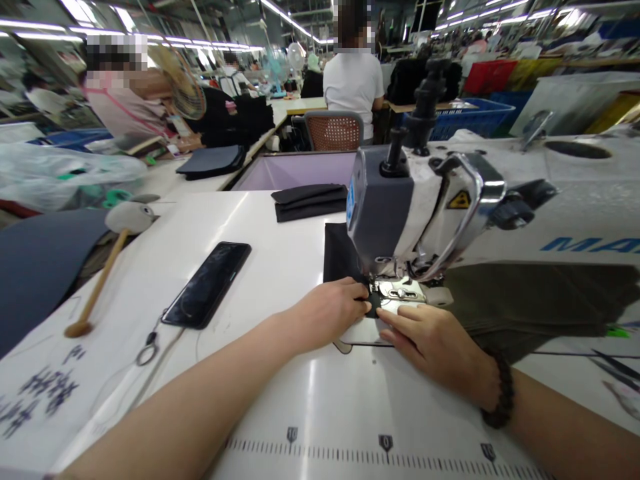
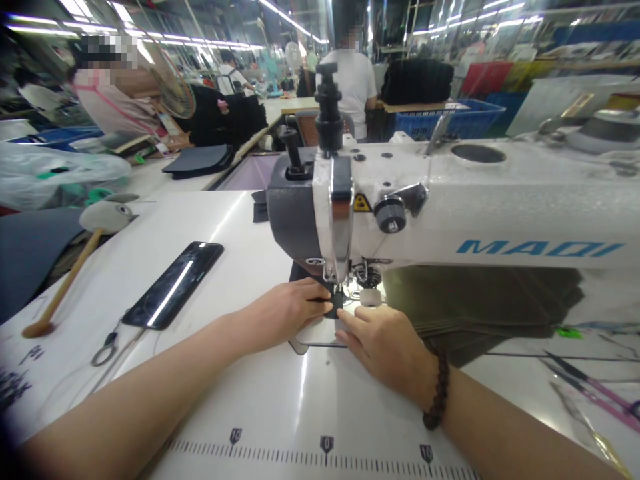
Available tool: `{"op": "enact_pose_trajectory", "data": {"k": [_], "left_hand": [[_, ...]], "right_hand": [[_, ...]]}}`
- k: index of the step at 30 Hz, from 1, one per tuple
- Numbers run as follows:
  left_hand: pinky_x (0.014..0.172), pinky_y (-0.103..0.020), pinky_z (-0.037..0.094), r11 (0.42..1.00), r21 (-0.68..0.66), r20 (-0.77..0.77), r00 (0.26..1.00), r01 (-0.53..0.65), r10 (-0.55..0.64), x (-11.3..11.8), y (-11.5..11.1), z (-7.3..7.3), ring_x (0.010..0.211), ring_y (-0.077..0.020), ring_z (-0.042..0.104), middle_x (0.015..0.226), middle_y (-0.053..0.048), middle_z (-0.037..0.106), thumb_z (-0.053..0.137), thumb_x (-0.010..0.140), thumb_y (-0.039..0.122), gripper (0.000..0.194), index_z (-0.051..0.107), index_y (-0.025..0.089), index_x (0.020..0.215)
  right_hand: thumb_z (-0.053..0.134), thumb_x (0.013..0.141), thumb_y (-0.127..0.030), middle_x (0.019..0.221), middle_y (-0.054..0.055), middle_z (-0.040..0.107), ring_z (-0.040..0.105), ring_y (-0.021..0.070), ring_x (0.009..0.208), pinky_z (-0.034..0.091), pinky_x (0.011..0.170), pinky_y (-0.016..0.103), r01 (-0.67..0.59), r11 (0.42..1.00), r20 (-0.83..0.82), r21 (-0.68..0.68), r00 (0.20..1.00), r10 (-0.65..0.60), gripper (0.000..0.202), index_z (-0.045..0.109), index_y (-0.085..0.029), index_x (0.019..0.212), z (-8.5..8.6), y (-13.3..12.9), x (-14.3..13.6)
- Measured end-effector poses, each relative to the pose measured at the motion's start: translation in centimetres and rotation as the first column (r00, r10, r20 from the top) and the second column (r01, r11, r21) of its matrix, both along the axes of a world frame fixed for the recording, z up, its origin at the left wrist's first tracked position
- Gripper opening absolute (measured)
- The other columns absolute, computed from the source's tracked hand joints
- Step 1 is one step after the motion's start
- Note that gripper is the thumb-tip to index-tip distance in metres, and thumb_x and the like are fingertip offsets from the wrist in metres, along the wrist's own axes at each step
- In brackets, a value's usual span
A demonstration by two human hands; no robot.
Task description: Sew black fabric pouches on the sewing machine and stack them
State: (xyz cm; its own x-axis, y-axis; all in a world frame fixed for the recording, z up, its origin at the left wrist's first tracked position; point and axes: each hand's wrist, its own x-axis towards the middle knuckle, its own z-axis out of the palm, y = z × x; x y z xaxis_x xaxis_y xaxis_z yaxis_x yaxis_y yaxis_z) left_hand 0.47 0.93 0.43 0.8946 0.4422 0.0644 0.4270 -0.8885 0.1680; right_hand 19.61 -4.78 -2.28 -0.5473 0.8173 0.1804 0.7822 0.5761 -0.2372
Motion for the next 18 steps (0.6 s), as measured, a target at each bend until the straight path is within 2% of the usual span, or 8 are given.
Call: {"op": "enact_pose_trajectory", "data": {"k": [4, 8, 18], "left_hand": [[0.08, -0.029, 0.045, 1.0, -0.001, 0.021, 0.999, -0.027, 0.027, 0.1, 0.3, -0.5, 0.09, -0.0188, 0.053, 0.089, -0.008, 0.058, 0.043, 0.087, 0.017, 0.021, 0.062, 0.01, 0.086], [0.083, -0.03, 0.045, 0.998, -0.003, 0.043, 0.997, -0.062, 0.062, 0.2, 0.5, -0.9, 0.093, -0.0193, 0.052, 0.09, -0.008, 0.057, 0.043, 0.087, 0.017, 0.02, 0.061, 0.01, 0.088], [0.084, -0.03, 0.045, 0.99, 0.016, 0.049, 0.989, -0.141, 0.14, 0.3, 1.0, -1.6, 0.094, -0.0195, 0.052, 0.093, -0.007, 0.059, 0.042, 0.088, 0.02, 0.021, 0.061, 0.012, 0.09]], "right_hand": [[0.042, 0.086, -0.029, 0.079, 0.007, 0.064, 0.058, 0.0173, 0.074, 0.043, 0.065, 0.028, 0.038, 0.999, -0.013, 0.01, 0.999, -0.037, 0.027, 0.059, -0.015, 0.102, -0.1, 0.3, -0.2], [0.045, 0.085, -0.029, 0.08, 0.008, 0.065, 0.06, 0.0173, 0.074, 0.044, 0.064, 0.027, 0.083, 0.996, -0.014, 0.043, 0.997, -0.082, 0.027, 0.059, -0.016, 0.103, 0.0, 0.3, -0.4], [0.046, 0.084, -0.028, 0.08, 0.008, 0.065, 0.06, 0.0173, 0.074, 0.044, 0.065, 0.026, 0.097, 0.995, 0.003, 0.03, 0.995, -0.097, 0.026, 0.059, -0.015, 0.103, 0.2, 0.3, -0.5]]}}
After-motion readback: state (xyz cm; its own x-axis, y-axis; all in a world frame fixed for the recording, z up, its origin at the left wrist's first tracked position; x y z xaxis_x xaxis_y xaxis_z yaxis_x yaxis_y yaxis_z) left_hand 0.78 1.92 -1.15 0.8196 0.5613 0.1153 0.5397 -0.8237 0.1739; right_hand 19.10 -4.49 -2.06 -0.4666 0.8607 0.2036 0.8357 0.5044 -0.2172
